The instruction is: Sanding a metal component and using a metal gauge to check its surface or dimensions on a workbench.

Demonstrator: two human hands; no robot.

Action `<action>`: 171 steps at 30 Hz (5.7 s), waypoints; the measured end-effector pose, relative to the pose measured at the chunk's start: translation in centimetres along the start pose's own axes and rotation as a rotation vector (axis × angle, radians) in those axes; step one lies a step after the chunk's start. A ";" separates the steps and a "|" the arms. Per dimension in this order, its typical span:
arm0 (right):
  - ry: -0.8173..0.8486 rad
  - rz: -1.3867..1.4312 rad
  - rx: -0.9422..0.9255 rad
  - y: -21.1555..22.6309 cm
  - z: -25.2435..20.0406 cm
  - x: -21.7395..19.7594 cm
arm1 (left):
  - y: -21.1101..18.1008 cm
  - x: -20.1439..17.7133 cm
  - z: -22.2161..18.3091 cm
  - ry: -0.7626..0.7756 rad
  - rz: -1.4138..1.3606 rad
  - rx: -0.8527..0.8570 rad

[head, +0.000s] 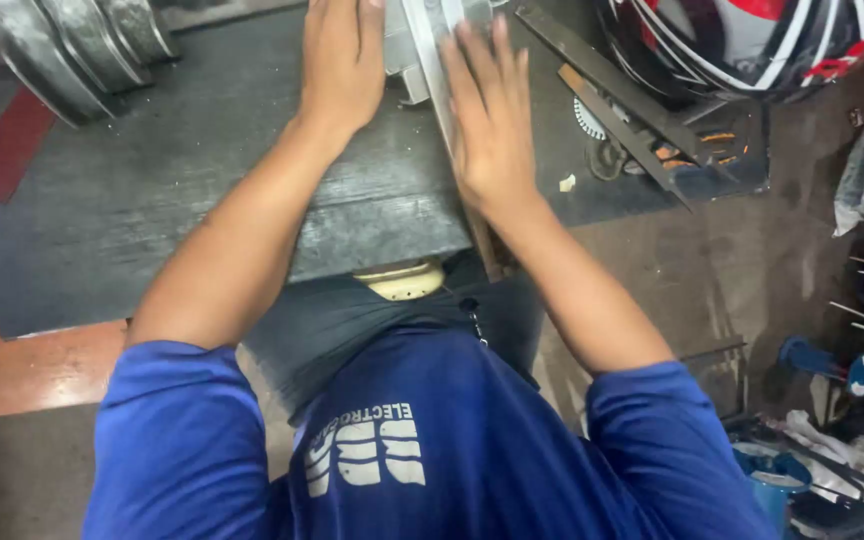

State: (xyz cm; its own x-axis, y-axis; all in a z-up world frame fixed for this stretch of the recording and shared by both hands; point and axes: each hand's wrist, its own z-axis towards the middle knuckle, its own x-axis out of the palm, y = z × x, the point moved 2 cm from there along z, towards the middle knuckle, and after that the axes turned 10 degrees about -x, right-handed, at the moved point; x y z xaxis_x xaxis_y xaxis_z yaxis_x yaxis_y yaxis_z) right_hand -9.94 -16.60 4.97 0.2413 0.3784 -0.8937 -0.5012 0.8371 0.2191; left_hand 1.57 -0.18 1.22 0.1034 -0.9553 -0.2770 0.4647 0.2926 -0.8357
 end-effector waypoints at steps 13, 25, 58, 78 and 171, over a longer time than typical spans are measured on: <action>-0.091 0.107 -0.137 -2.1 1.8 1.6 | -1.1 -0.3 0.4 0.018 0.015 0.035; -0.007 0.128 -0.163 -2.5 3.2 2.1 | -0.2 0.2 0.2 0.050 0.024 0.004; 0.041 0.113 -0.221 -1.4 -2.8 0.1 | -0.8 -0.3 0.7 0.089 0.057 0.062; -0.006 0.325 -0.184 -4.3 -3.5 -0.3 | -0.4 0.5 1.2 0.055 0.052 0.054; 0.031 0.121 -0.269 -5.6 17.5 2.3 | 0.9 -0.4 1.0 0.174 -0.046 -0.160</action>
State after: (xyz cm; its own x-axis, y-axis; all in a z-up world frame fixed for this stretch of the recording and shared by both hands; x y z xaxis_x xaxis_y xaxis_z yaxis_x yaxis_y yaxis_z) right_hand 7.94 -13.50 8.50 0.1428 0.4537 -0.8797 -0.7281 0.6502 0.2172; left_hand 2.83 0.45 1.08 -0.0744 -0.9500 -0.3033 0.3183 0.2656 -0.9100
